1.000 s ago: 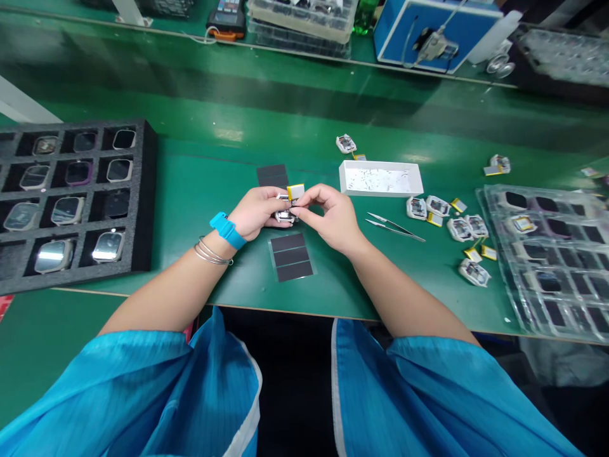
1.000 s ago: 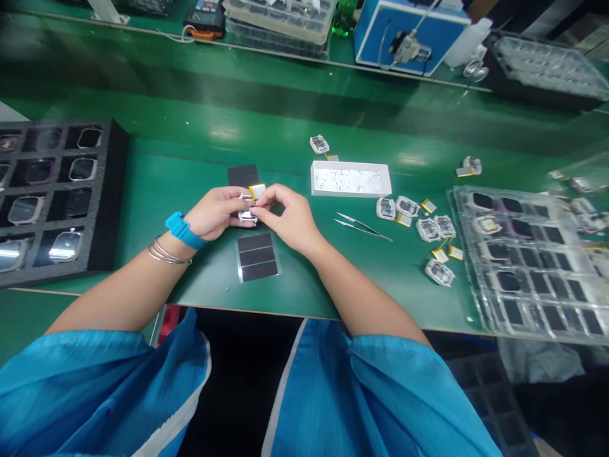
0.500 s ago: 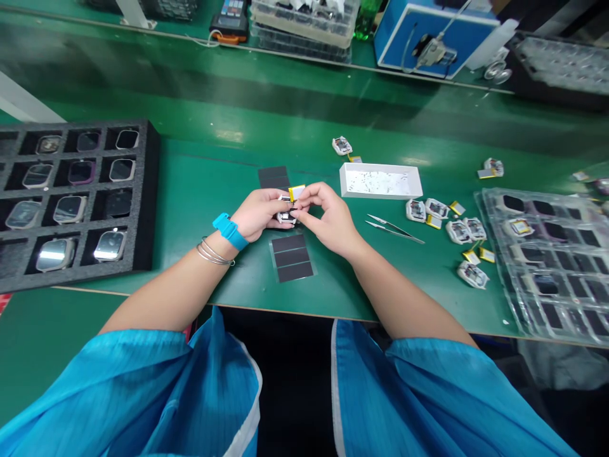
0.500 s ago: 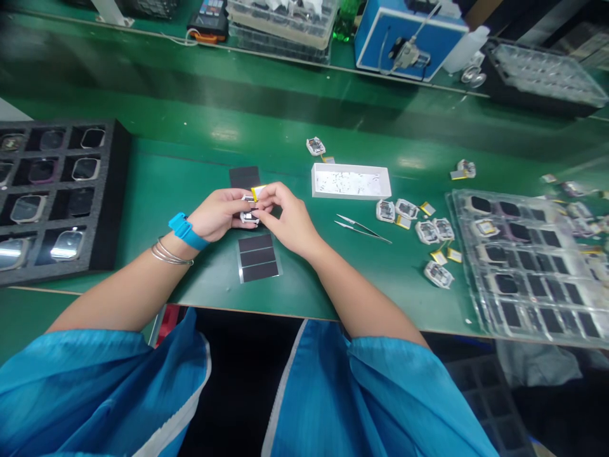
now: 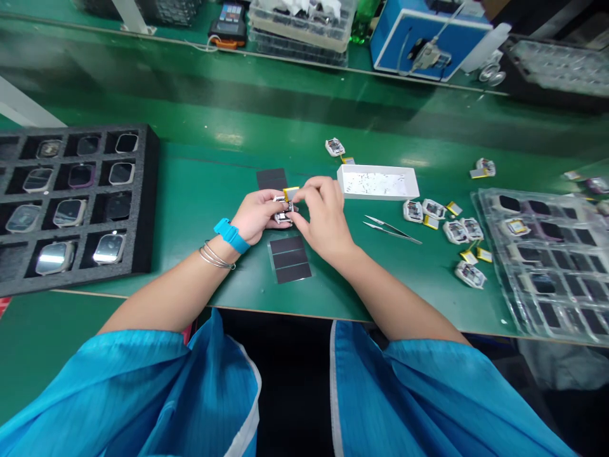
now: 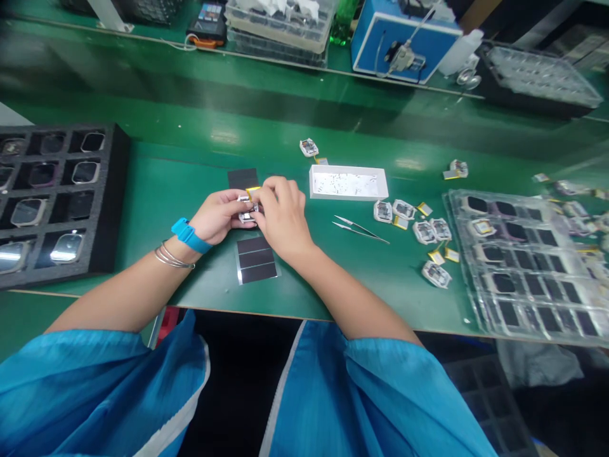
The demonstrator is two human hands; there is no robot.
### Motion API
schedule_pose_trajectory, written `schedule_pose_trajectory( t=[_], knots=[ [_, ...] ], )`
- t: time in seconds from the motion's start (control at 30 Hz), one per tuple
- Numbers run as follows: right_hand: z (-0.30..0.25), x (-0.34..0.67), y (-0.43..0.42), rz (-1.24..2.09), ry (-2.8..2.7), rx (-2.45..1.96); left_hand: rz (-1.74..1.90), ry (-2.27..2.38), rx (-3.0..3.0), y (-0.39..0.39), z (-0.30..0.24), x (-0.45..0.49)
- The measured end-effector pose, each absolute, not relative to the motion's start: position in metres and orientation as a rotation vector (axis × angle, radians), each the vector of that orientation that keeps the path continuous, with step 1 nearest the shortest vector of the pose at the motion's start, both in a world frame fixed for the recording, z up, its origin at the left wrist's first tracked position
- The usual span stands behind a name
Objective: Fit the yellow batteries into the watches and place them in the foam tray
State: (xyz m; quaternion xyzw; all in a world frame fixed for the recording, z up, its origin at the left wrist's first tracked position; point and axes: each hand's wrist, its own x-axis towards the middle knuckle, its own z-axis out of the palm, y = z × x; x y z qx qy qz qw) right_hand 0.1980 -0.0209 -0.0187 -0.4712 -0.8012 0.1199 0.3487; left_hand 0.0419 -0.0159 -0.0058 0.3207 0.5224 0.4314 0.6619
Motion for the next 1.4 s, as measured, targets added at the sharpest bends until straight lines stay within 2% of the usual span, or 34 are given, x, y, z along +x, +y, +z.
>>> schedule_pose_trajectory(
  t=[0.07,0.2,0.27,0.63,1.03,1.27,1.33,1.4],
  knots=[
    [-0.022,0.201,-0.015,0.407,-1.951,-1.270,0.966,1.169,0.737,-0.016,-0.006,0.042],
    [-0.036,0.207,0.001,0.969,-1.686,-1.246,0.929,1.163,0.789,-0.017,-0.007,0.042],
    [-0.041,0.207,0.005,1.114,-1.590,-1.178,0.907,1.157,0.810,-0.016,-0.007,0.042],
    [-0.025,0.204,-0.011,0.767,-1.657,-1.193,0.869,1.088,0.804,-0.017,-0.009,0.041],
    [-0.019,0.199,-0.021,0.275,-2.135,-1.078,0.894,0.975,0.487,-0.011,-0.009,0.035],
    [-0.026,0.204,-0.015,0.435,-2.083,-1.079,0.898,0.920,0.613,-0.011,-0.012,0.032],
    [-0.031,0.207,-0.009,0.633,-1.952,-1.070,0.915,0.908,0.677,-0.011,-0.013,0.031],
    [-0.035,0.210,-0.004,0.964,-1.821,-1.011,0.924,0.896,0.741,-0.012,-0.013,0.030]
  ],
)
